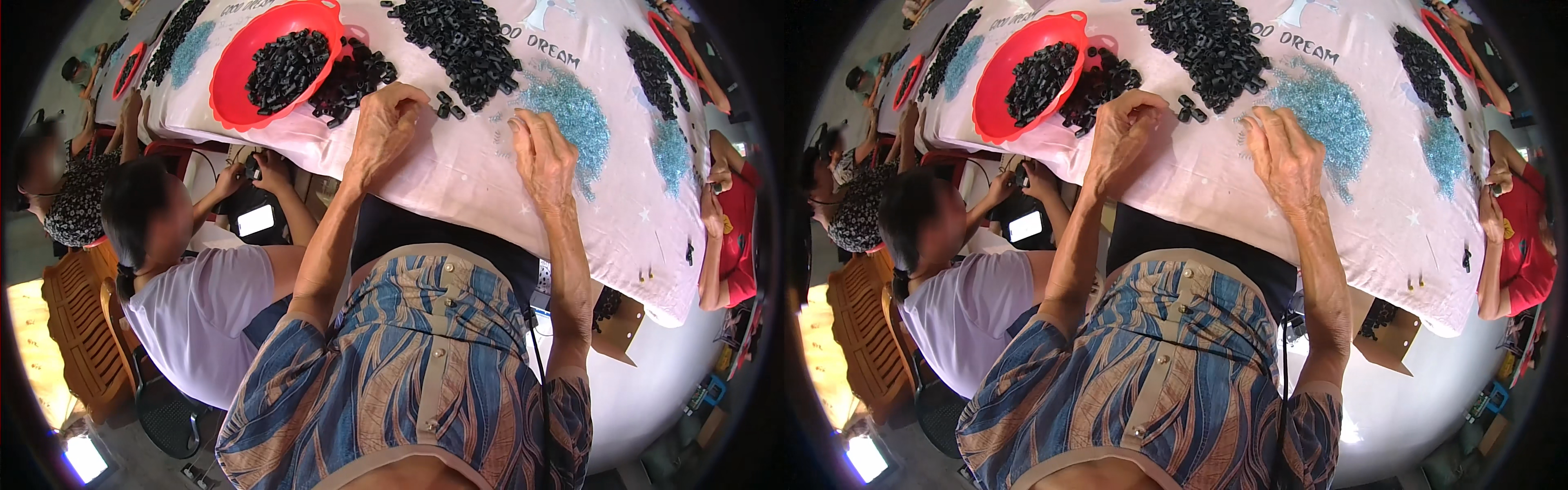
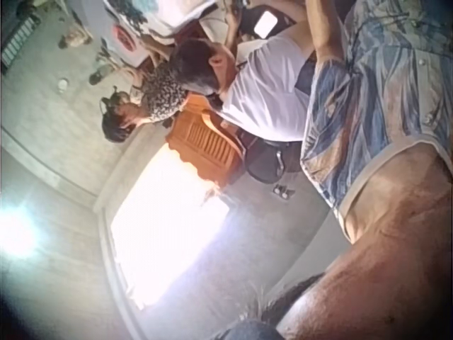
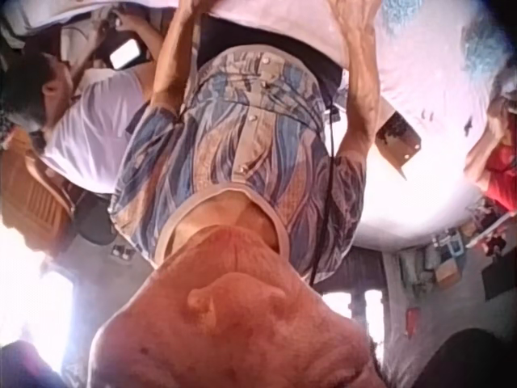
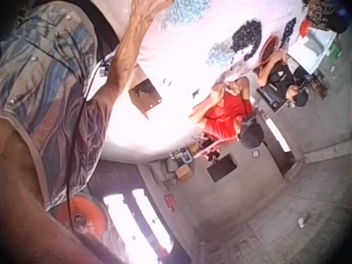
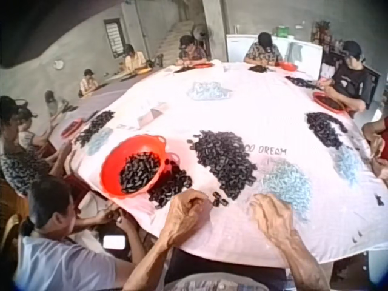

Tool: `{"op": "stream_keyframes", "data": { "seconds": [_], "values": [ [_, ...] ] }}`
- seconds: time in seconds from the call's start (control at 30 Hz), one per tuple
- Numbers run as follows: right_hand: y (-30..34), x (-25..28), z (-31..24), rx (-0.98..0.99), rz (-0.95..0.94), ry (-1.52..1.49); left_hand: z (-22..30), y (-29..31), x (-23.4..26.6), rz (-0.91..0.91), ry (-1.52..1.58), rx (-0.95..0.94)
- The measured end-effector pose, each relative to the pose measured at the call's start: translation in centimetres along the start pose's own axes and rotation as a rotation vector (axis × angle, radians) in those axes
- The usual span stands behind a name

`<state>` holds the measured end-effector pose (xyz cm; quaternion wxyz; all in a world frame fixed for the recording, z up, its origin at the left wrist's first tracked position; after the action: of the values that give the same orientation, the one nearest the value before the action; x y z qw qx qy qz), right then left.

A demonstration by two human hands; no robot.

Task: The person assembles small plastic fasteners by picking up black plastic clips and inserting clear plastic pins into them by hand.

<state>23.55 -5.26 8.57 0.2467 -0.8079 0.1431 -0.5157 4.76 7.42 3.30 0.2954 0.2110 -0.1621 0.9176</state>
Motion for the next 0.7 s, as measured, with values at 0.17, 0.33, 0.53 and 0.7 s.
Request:
{"op": "stream_keyframes", "data": {
  "seconds": [0.17,0.33,0.53,0.7],
  "values": [
    [0.0,0.1,0.1,-0.006,0.024,-0.005,1.7,0.0,-1.4,0.002,0.039,-0.115],
    [-0.1,0.6,0.2,-0.017,0.063,-0.018,3.4,-0.1,-2.6,-0.024,-0.15,-0.113],
    [-0.3,-0.2,2.5,-0.306,-0.08,-0.404,2.7,-0.1,-2.4,-0.031,-0.257,-0.128],
    [-0.2,-2.6,1.6,-0.249,-0.322,-0.293,3.2,0.7,-2.3,-0.037,-0.371,-0.136]
  ]
}}
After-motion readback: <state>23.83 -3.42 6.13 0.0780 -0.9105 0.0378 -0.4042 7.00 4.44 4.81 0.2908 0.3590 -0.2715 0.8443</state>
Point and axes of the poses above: each hand's wrist, its own y-axis away from the middle knuckle, its own x-axis out of the back of the hand, z = x × y, the point moved 8 cm from there along -y, towards the middle knuckle, and after that the axes turned 12 degrees about -z, right-handed, at the moved point
